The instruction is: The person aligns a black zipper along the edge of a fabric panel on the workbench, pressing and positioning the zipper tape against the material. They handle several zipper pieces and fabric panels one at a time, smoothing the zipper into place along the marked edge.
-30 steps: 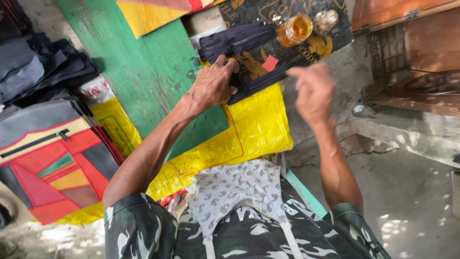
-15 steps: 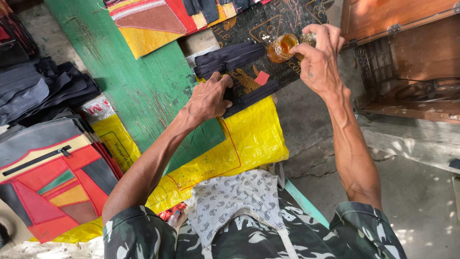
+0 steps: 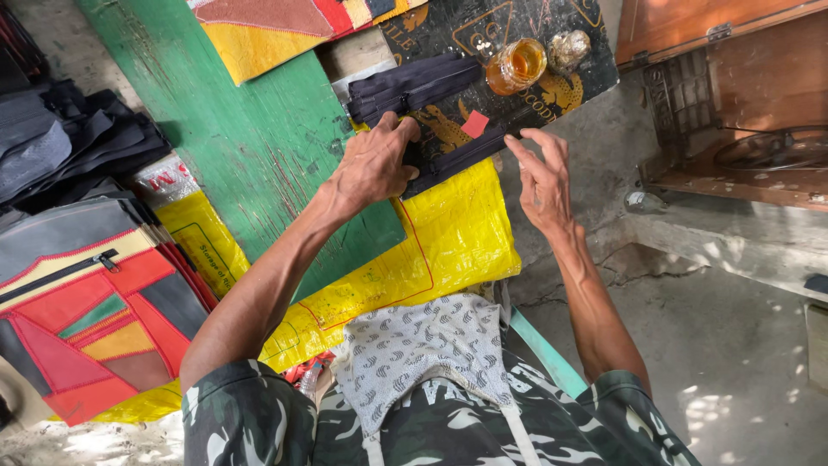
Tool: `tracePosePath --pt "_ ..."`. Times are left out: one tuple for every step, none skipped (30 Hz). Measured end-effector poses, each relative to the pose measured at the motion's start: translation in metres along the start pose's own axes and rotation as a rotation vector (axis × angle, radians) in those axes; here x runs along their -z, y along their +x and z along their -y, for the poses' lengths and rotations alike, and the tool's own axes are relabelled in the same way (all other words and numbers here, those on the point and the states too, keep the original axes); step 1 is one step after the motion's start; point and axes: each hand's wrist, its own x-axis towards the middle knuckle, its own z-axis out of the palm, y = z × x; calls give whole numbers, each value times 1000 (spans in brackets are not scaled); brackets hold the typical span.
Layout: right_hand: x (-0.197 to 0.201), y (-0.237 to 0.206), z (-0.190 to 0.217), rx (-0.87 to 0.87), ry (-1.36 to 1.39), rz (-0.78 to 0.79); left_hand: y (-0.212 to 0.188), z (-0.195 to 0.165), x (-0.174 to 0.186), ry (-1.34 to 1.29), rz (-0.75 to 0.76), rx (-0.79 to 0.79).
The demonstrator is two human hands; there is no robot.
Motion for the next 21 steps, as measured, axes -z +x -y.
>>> tracePosePath --pt "-1 0 0 36 -58 -3 0 0 0 0 1 3" --pt "-2 -1 1 42 -87 7 -1 -1 0 6 8 12" --pt "-3 0 1 49 -117 15 0 -1 0 13 12 20" --pt "-4 0 2 57 -146 24 0 -1 0 19 16 29" --pt "-5 -1 2 74 -159 28 -1 0 -1 12 7 25" --pt "-7 -2 2 87 -172 31 -1 1 -2 5 2 18" --pt "-7 -4 1 99 -188 31 0 2 -3 0 -4 7" --pt "-7 -5 0 104 -180 35 1 2 -4 2 -11 -5" --pt "-6 -7 -1 110 -171 42 0 3 -4 3 -17 -14" --pt "-6 -9 -1 119 -160 48 -1 3 -4 4 -26 -22" --pt "-5 -8 -3 118 -147 56 1 3 -3 3 -19 -19" --pt "-2 -6 -5 121 -134 63 2 2 -2 3 -16 -15" --pt "1 -7 -7 121 -118 77 0 1 -2 -2 -8 -5" --pt "2 -9 -8 95 -87 76 -2 1 -3 -4 -10 -5" --pt "2 -9 -9 68 -58 71 -2 1 -3 -3 -13 -9" --pt "2 -9 -9 42 -28 66 -2 1 -2 -2 -16 -13" --pt "1 -9 -10 46 -57 70 -1 2 -3 0 -11 -10" --pt "0 -9 -10 52 -83 74 -1 2 -3 3 -8 -5" --pt "-2 -10 -9 55 -108 79 -2 2 -4 5 -1 1" --pt "-4 -11 -7 61 -136 91 -2 2 -5 1 1 2" --pt "-4 -10 -5 71 -167 99 0 1 -5 -1 -2 0"
